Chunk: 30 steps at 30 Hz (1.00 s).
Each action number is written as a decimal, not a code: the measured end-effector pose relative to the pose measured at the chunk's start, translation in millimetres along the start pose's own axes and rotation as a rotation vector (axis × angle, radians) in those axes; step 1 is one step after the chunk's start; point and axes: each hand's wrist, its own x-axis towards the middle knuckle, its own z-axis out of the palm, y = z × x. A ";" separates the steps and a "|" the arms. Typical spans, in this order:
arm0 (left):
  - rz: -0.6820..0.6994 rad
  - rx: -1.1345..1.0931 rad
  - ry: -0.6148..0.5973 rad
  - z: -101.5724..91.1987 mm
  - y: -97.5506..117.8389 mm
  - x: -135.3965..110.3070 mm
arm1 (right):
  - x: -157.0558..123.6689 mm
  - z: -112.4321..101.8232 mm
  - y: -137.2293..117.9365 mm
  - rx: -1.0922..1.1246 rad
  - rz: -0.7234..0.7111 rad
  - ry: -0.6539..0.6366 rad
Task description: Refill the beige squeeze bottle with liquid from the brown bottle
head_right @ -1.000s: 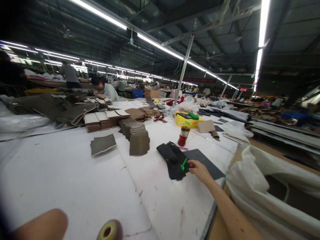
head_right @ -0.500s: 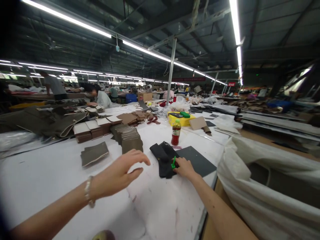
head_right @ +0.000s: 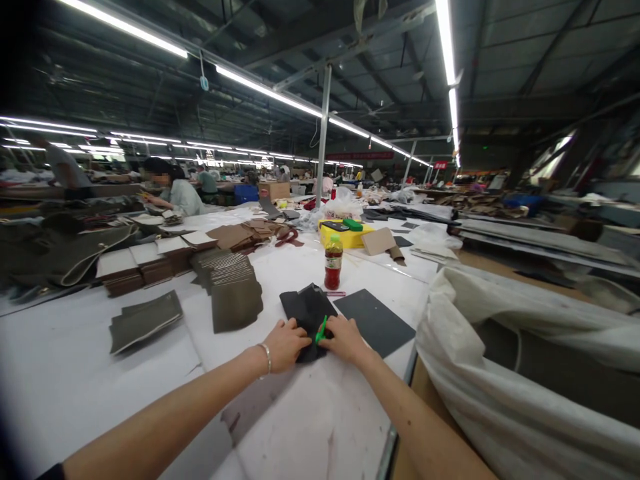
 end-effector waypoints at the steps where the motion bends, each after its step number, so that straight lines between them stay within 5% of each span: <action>1: -0.001 0.003 -0.005 4.3 -0.6 0.9 | 1.6 -0.7 1.8 0.063 0.018 0.014; 6: -0.009 -0.005 -0.009 11.4 -2.8 2.4 | 9.5 -22.4 0.6 0.502 0.107 0.079; 12: -0.089 -0.080 -0.008 5.7 4.8 -3.9 | 6.7 -89.0 -41.6 1.045 0.122 0.168; 15: -0.192 -0.155 0.031 -14.0 8.1 -14.4 | -6.3 -116.7 -72.9 1.224 0.059 0.154; 18: -0.284 -0.253 0.060 -53.6 3.4 -39.8 | -27.1 -122.6 -104.6 1.309 0.020 0.105; 21: -0.328 -0.340 0.032 -101.8 -6.3 -93.7 | -53.3 -104.1 -138.5 1.347 0.013 0.034; 25: -0.398 -0.422 -0.016 -148.9 -9.8 -205.2 | -94.0 -54.9 -192.4 1.339 0.014 -0.107; 28: -0.502 -0.461 -0.049 -155.4 9.6 -296.0 | -126.4 -15.7 -234.6 1.107 -0.076 -0.232; 30: -0.565 -0.560 -0.082 -141.9 33.2 -348.2 | -146.0 6.3 -259.6 0.885 -0.232 -0.295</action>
